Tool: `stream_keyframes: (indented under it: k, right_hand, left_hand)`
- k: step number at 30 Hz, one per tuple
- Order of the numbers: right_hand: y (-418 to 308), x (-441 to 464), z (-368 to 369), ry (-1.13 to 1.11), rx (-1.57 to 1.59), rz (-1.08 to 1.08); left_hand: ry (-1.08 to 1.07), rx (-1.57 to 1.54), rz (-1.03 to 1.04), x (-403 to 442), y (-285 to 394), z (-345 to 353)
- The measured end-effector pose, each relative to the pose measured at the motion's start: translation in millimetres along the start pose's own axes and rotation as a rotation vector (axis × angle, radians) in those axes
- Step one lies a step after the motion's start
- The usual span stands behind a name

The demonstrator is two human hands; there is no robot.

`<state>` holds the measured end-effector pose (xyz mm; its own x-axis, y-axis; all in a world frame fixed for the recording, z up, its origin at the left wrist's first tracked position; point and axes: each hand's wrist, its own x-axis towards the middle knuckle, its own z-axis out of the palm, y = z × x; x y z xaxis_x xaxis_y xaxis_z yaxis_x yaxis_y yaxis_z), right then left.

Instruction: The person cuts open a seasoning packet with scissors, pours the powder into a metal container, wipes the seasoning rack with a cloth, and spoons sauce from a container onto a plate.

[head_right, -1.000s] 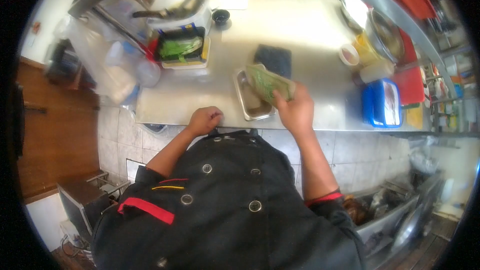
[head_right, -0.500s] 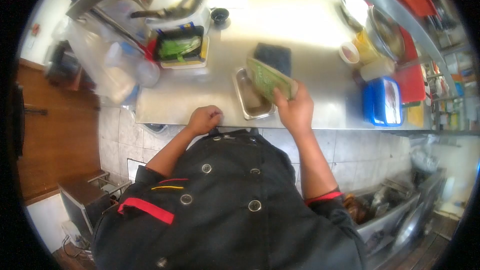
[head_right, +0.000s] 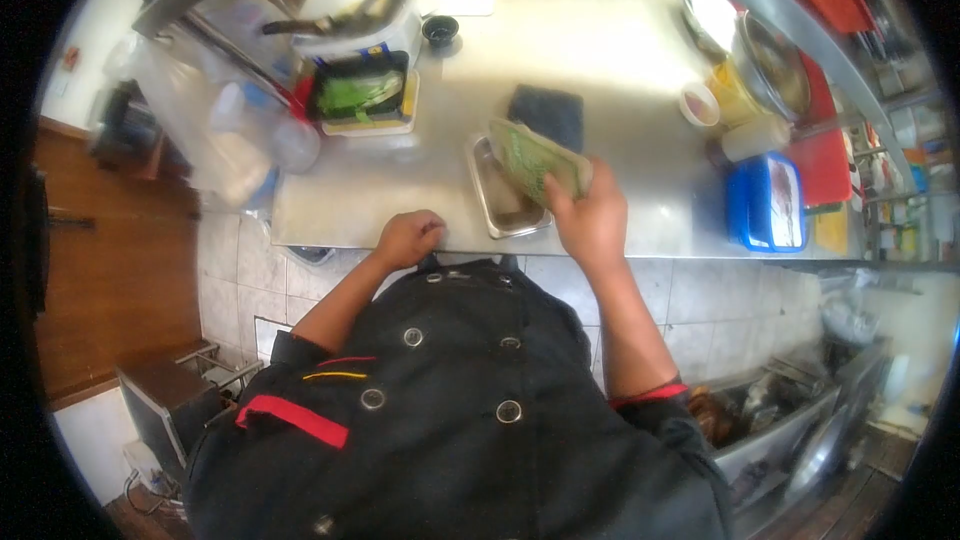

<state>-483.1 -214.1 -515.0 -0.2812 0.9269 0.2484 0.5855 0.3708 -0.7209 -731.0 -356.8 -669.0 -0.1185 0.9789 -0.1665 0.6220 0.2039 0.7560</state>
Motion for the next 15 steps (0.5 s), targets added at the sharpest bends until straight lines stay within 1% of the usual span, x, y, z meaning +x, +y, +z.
stream_keyframes:
  k: [3, 4, 6, 9, 12, 15]
  right_hand:
    - [3.8, 1.8, -2.0, -0.031, -0.018, -0.053]
    - [4.1, 0.3, -2.5, -0.028, -0.021, -0.051]
    - [3.2, -1.9, -0.4, -0.01, -0.069, 0.027]
    - [-4.4, -4.7, -3.6, -0.002, -0.014, 0.062]
    - [6.6, -6.8, 0.1, 0.034, 0.0, 0.032]
    - [8.7, -8.1, -0.7, 0.018, -0.01, 0.025]
  left_hand:
    - [-0.003, -0.008, -0.016, -1.4, 0.6, 0.5]
    - [-0.001, 0.003, -0.012, 0.0, 1.2, 0.6]
    - [0.011, -0.003, 0.011, 1.5, 0.8, 0.3]
    - [0.019, 0.002, 0.013, -1.2, 1.0, -0.5]
    - [0.013, 0.018, -0.013, 0.1, 3.1, 0.1]
    - [0.005, 0.016, -0.037, 0.3, 1.9, -0.1]
